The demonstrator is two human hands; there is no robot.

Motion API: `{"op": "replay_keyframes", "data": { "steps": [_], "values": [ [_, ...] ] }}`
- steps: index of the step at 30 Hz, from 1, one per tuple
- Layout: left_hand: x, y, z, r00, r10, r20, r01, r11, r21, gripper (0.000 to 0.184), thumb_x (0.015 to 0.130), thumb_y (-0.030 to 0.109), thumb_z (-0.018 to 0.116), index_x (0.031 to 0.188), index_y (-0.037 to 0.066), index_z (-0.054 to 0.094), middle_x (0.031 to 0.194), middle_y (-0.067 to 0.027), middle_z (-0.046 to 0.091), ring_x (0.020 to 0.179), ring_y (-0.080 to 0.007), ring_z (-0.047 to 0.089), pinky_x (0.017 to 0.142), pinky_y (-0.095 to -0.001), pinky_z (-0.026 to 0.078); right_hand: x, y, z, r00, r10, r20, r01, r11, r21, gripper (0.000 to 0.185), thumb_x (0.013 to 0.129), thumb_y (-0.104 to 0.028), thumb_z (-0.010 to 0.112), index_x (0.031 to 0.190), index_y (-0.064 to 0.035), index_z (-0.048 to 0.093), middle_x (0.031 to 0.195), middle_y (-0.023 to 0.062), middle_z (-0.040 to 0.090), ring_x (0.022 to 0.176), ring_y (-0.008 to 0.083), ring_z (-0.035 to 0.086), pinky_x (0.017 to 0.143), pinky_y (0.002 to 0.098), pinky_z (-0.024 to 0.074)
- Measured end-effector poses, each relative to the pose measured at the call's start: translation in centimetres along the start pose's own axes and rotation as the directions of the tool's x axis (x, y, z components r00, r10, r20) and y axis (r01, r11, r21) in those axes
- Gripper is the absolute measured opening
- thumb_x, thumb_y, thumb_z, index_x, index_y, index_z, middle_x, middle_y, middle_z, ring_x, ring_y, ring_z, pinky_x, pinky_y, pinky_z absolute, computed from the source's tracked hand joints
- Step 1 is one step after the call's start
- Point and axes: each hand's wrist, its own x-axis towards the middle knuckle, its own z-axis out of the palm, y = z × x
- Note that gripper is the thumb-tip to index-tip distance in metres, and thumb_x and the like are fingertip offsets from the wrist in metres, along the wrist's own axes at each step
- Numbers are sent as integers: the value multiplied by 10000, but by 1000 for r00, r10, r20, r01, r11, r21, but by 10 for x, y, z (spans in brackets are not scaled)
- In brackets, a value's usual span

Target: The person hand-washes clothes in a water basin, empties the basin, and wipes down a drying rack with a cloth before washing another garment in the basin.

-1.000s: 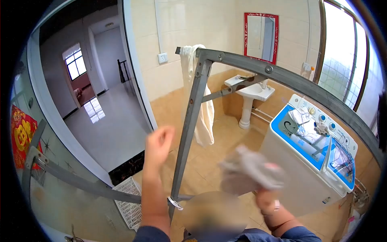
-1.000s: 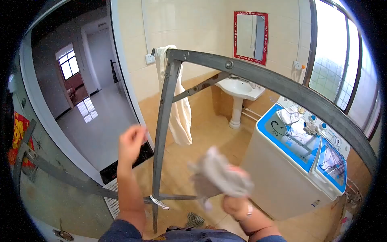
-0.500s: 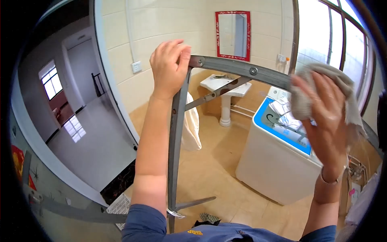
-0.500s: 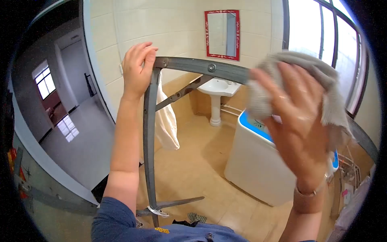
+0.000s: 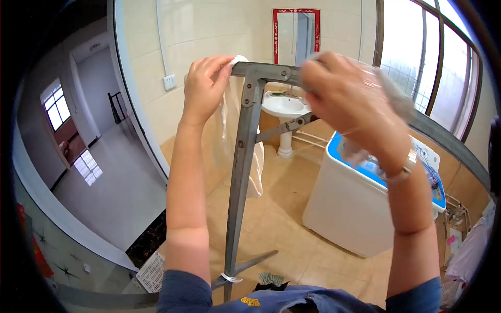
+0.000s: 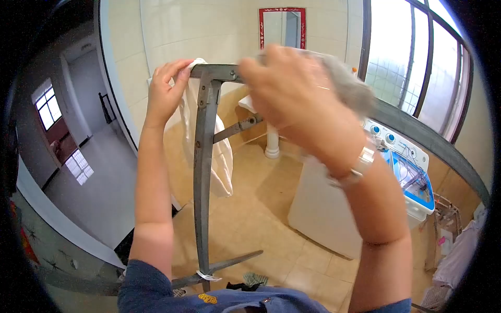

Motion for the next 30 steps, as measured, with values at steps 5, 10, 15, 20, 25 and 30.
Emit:
{"op": "replay_keyframes", "data": {
  "steps": [5,10,15,20,25,30],
  "values": [
    [13,-16,2,990,-115,-76,120,991,53,158,778,169,506,852,77,611,721,-34,593,716,-159,519,623,-288,417,-64,35,-62,988,150,24,-148,987,-67,105,723,-138,538,759,-74,463,769,62,509,633,207,531,528,303,431],
    [33,-38,-1,948,-239,-210,204,963,-176,177,771,142,494,854,24,596,649,-72,583,539,-153,519,536,-270,409,-53,38,-58,950,310,42,-313,942,119,159,769,-199,525,812,-55,474,743,95,531,640,208,545,537,301,430],
    [38,-33,-9,942,-262,-212,230,959,-165,178,771,151,485,843,33,598,636,-65,579,540,-153,518,541,-277,408,28,-6,-15,983,127,-132,-91,964,250,149,800,-194,475,877,-67,485,817,116,542,726,255,544,625,328,439],
    [38,-15,-5,947,-295,-129,284,954,-96,160,764,157,484,815,58,599,654,-72,580,551,-181,528,550,-293,412,83,-46,44,942,47,331,-94,988,126,169,784,-253,483,857,-101,504,765,101,541,725,300,530,625,364,422],
    [26,12,8,988,-38,-151,43,999,30,120,742,134,489,782,91,595,778,-66,586,722,-247,530,632,-334,420,24,-13,2,990,120,68,-118,992,-35,231,761,-300,512,860,-92,494,761,92,554,742,292,535,624,369,419],
    [39,-8,16,988,-94,120,100,994,-46,162,759,141,470,827,49,585,730,-111,585,668,-214,556,608,-275,415,-62,43,-64,954,300,-5,-298,945,-134,270,757,-316,518,899,-87,502,723,98,568,692,266,552,631,350,415]
  ]
}}
